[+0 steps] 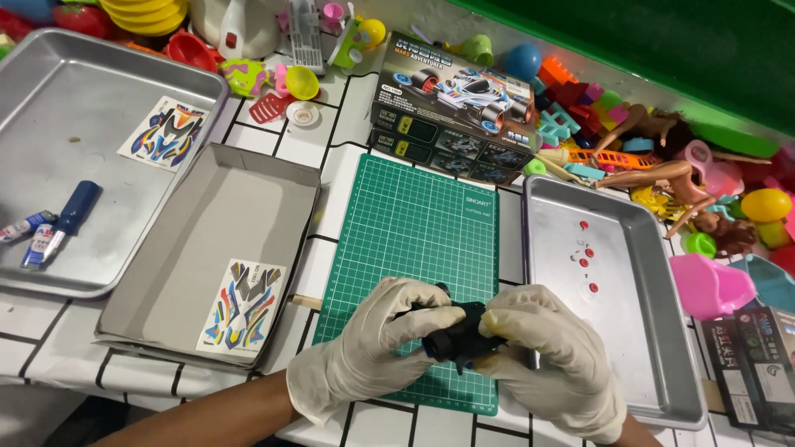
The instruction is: Assembling a mini 4WD toy car by installing the motor and using a small tool to fasten parts to the chassis.
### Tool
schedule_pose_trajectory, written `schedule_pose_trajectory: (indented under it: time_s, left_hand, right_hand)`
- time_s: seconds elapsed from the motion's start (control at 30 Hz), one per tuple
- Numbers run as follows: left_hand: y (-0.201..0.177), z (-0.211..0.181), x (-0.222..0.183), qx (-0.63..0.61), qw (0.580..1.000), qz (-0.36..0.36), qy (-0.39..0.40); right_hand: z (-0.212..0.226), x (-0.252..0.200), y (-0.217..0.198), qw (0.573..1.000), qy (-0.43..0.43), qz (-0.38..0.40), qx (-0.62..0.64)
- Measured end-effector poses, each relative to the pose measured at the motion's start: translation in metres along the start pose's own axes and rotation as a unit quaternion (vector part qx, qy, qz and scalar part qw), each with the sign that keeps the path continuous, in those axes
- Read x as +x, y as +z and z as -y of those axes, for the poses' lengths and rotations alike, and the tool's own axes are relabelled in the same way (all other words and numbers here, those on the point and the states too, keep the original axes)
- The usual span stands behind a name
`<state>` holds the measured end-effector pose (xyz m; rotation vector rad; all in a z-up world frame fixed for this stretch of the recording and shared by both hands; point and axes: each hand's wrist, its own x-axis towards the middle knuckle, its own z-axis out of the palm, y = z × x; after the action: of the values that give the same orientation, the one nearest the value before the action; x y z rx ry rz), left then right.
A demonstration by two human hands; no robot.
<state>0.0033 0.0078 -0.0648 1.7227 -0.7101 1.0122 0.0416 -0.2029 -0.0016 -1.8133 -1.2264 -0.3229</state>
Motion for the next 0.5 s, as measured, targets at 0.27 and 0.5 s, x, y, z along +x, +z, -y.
schedule_pose_trajectory:
  time_s: [0.27, 0.5]
  left_hand:
    - [-0.003, 0.004, -0.004, -0.018, 0.999, 0.025, 0.043]
    - [-0.001, 0.009, -0.009, -0.049, 0.998, 0.026, 0.021]
  right_hand:
    - [0.01, 0.0, 0.003, 0.997, -0.034, -0.025, -0.058]
    - [0.024, 0.008, 0.003, 0.998, 0.057, -0.006, -0.007]
